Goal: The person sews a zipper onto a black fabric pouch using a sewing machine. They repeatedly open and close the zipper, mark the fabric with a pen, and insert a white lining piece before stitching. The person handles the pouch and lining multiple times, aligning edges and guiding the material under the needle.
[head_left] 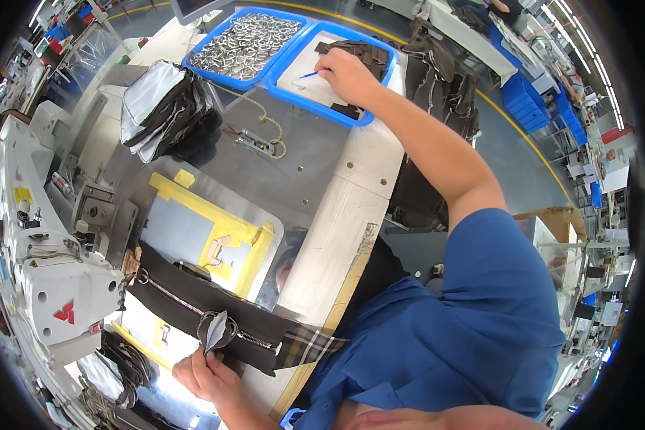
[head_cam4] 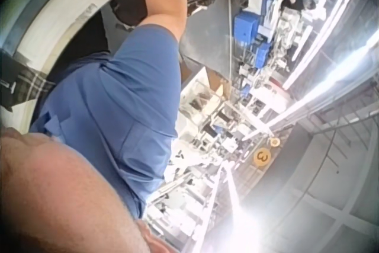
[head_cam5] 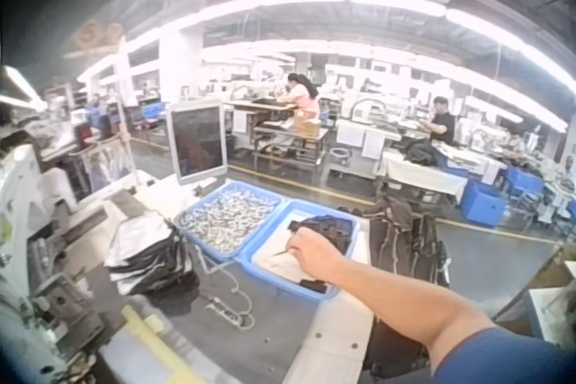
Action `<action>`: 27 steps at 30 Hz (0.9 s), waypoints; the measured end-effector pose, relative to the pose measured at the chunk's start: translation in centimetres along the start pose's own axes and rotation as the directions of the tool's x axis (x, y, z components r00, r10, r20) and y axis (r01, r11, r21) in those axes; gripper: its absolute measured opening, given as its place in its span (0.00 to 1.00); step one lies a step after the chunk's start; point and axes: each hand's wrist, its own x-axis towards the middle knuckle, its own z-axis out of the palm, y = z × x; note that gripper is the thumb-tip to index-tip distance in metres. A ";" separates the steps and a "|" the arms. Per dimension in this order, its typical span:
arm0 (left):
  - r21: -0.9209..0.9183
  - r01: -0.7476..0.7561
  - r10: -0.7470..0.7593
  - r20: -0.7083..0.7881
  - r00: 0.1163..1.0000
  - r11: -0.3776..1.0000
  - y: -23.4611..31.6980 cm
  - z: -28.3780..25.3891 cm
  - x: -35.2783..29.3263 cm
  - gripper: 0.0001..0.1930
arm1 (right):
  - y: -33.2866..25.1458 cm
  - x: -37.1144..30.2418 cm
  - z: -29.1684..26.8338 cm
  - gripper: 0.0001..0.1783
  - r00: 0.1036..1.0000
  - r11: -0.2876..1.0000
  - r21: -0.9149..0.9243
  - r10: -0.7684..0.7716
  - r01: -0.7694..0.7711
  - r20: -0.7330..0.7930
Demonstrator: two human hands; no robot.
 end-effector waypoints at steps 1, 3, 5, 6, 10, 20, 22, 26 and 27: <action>0.007 0.002 -0.002 -0.007 1.000 1.000 0.1 0.1 0.1 0.12 | 0.0 0.0 0.0 0.07 1.000 1.000 0.010 -0.015 0.015 -0.012; 0.010 -0.009 0.009 -0.007 1.000 1.000 0.0 0.1 0.1 0.12 | -0.1 0.0 0.2 0.06 0.998 0.998 0.031 -0.045 0.046 -0.036; 0.006 -0.011 0.012 -0.008 1.000 1.000 -0.1 0.1 0.1 0.11 | -0.1 0.1 0.4 0.06 0.997 0.997 0.003 -0.076 0.076 -0.026; 0.002 -0.008 0.008 -0.008 1.000 1.000 0.0 0.1 0.1 0.11 | -0.1 0.1 0.4 0.06 0.996 0.996 -0.011 -0.091 0.090 -0.021; -0.002 0.000 0.000 -0.003 1.000 1.000 0.0 0.1 0.1 0.10 | -0.7 0.5 0.4 0.07 0.988 0.988 -0.037 -0.153 0.152 -0.008; -0.003 -0.014 0.014 0.012 1.000 1.000 -0.1 -0.1 0.2 0.08 | -2.5 2.0 1.5 0.07 0.982 0.979 -0.074 -0.187 0.189 0.031; -0.017 -0.001 0.002 0.034 0.999 1.000 -0.3 -0.2 -0.3 0.08 | -2.5 2.1 1.5 0.07 0.983 0.981 -0.064 -0.181 0.183 0.031; -0.010 -0.016 0.016 0.023 1.000 1.000 -0.3 -0.3 -0.3 0.08 | -3.1 2.0 1.1 0.07 0.974 0.971 -0.077 -0.223 0.224 0.028; -0.006 -0.023 0.023 0.021 1.000 1.000 -0.4 -0.2 -0.2 0.08 | -3.2 2.0 1.1 0.08 0.969 0.965 -0.089 -0.244 0.245 0.028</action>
